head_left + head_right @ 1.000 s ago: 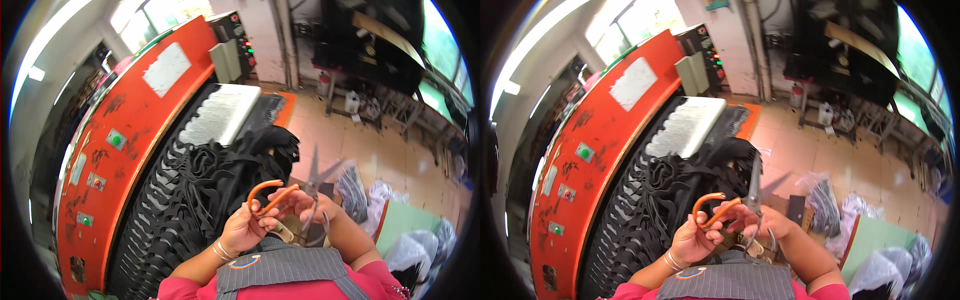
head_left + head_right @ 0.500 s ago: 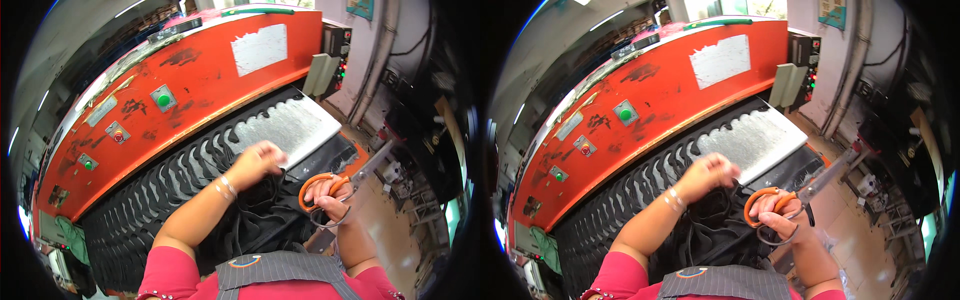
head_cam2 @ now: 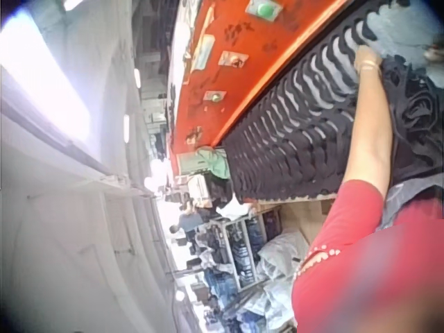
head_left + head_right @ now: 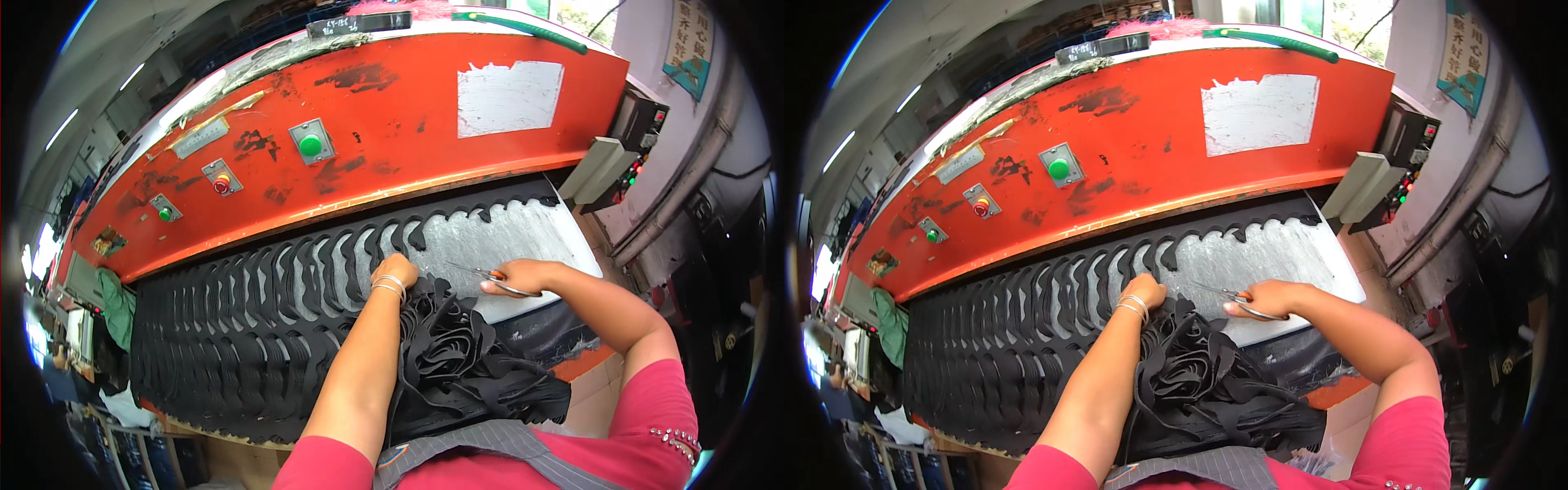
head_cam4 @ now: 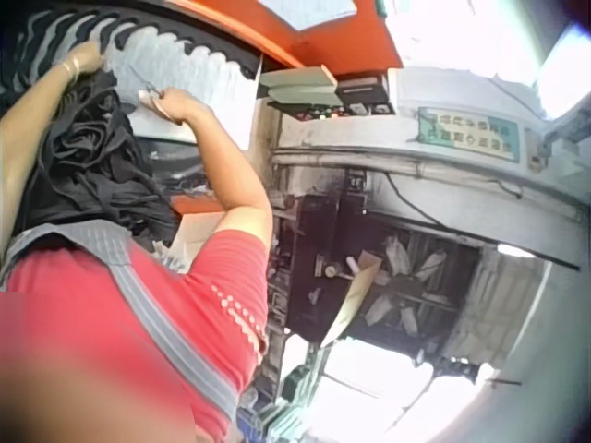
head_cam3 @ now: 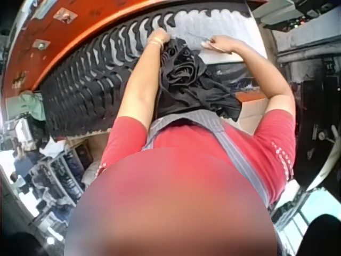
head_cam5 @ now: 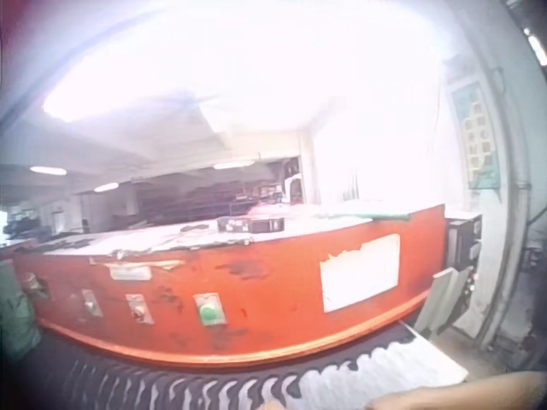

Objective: Using a cutting machine and scissors to process shoe components in a factory.

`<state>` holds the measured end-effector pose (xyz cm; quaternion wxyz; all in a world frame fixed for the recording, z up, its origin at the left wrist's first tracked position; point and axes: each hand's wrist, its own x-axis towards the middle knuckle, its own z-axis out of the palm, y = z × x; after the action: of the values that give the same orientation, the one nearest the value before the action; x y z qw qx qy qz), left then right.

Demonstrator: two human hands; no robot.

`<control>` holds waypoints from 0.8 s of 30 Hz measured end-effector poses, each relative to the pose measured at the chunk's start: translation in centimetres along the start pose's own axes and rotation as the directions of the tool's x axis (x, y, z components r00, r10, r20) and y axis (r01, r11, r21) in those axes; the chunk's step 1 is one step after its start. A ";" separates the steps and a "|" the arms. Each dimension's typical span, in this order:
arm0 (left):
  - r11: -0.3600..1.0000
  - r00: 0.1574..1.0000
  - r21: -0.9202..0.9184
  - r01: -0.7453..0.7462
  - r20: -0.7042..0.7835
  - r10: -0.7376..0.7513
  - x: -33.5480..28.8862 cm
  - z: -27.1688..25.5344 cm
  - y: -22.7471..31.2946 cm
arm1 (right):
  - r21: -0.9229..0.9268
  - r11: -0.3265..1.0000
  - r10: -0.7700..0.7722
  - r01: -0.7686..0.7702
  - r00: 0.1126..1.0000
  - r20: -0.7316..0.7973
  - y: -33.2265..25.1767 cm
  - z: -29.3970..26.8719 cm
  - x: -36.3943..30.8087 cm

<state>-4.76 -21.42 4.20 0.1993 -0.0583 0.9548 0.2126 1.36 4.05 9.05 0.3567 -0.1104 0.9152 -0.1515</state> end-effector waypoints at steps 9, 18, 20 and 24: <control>0.940 0.948 -0.285 -0.188 -0.303 0.098 -2.4 2.2 -2.5 | 0.027 1.000 -0.020 0.011 0.922 0.387 -4.3 -6.4 10.9; 0.980 0.853 0.024 -0.198 -0.489 0.185 -4.1 2.2 -1.9 | -0.102 0.992 -0.029 0.081 0.901 0.433 -6.6 -8.2 11.8; 0.972 0.829 0.054 -0.230 -0.512 0.225 -4.5 2.4 -1.8 | -0.141 0.990 0.053 0.004 0.916 0.398 -6.1 -8.5 11.5; 0.947 0.736 0.116 -0.298 -0.604 0.306 -5.1 2.2 -2.1 | -0.155 0.982 -0.029 0.112 0.889 0.457 -6.8 -9.7 11.3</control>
<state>1.08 -22.27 3.60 -0.1589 0.0324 0.9650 0.2060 -12.81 -3.84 11.27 0.5427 -0.2072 0.8123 -0.0527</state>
